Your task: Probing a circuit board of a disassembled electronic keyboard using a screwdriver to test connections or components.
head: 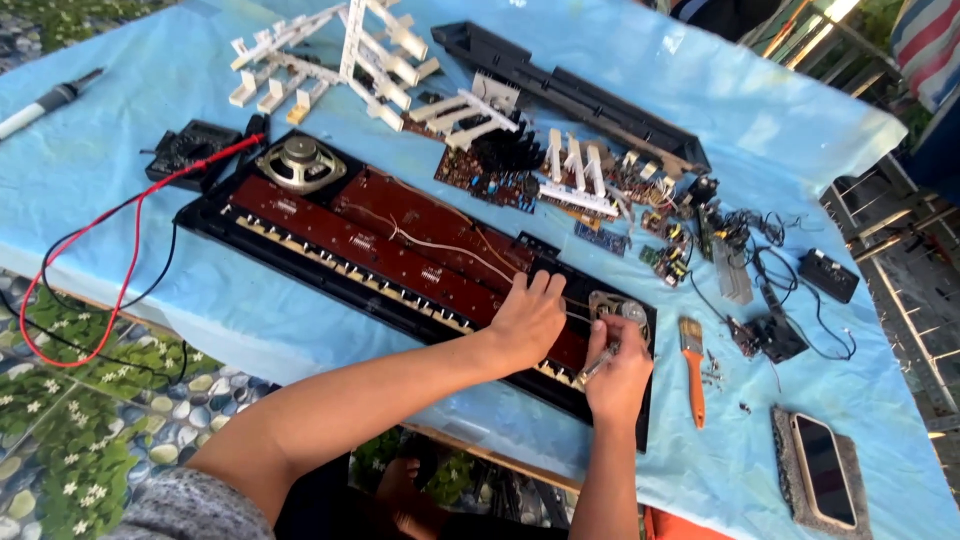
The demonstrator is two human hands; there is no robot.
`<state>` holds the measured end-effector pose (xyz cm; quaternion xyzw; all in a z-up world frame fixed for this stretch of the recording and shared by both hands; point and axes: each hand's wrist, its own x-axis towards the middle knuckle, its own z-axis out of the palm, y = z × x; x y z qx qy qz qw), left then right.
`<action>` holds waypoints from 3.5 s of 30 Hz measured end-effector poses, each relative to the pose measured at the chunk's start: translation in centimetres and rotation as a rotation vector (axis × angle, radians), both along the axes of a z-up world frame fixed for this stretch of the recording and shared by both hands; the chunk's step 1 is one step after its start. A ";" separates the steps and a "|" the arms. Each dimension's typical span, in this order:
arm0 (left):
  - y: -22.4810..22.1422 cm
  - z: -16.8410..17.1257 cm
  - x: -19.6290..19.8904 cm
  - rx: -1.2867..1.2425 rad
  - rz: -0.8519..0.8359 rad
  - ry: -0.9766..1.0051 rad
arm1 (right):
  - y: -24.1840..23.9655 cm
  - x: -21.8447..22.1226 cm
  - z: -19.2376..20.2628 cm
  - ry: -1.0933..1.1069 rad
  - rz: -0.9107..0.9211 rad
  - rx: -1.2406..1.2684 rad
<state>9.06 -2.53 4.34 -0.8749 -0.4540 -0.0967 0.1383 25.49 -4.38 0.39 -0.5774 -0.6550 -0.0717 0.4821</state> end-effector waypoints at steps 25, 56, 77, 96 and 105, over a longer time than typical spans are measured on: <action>0.2 -0.8 -0.1 0.030 -0.002 -0.043 | -0.3 0.5 -0.3 0.003 -0.020 -0.092; 1.3 -2.0 0.7 0.113 -0.020 0.122 | 0.4 2.1 -1.9 -0.067 0.012 -0.109; 1.9 -2.1 0.6 -0.066 -0.033 -0.033 | 0.8 2.4 -2.9 -0.136 0.005 -0.036; 0.4 -1.3 0.5 -0.016 -0.033 0.071 | 0.5 1.9 -1.8 -0.053 0.010 -0.103; 1.1 -0.9 -0.3 -0.029 -0.003 -0.017 | 0.5 1.6 -1.3 -0.036 -0.009 -0.130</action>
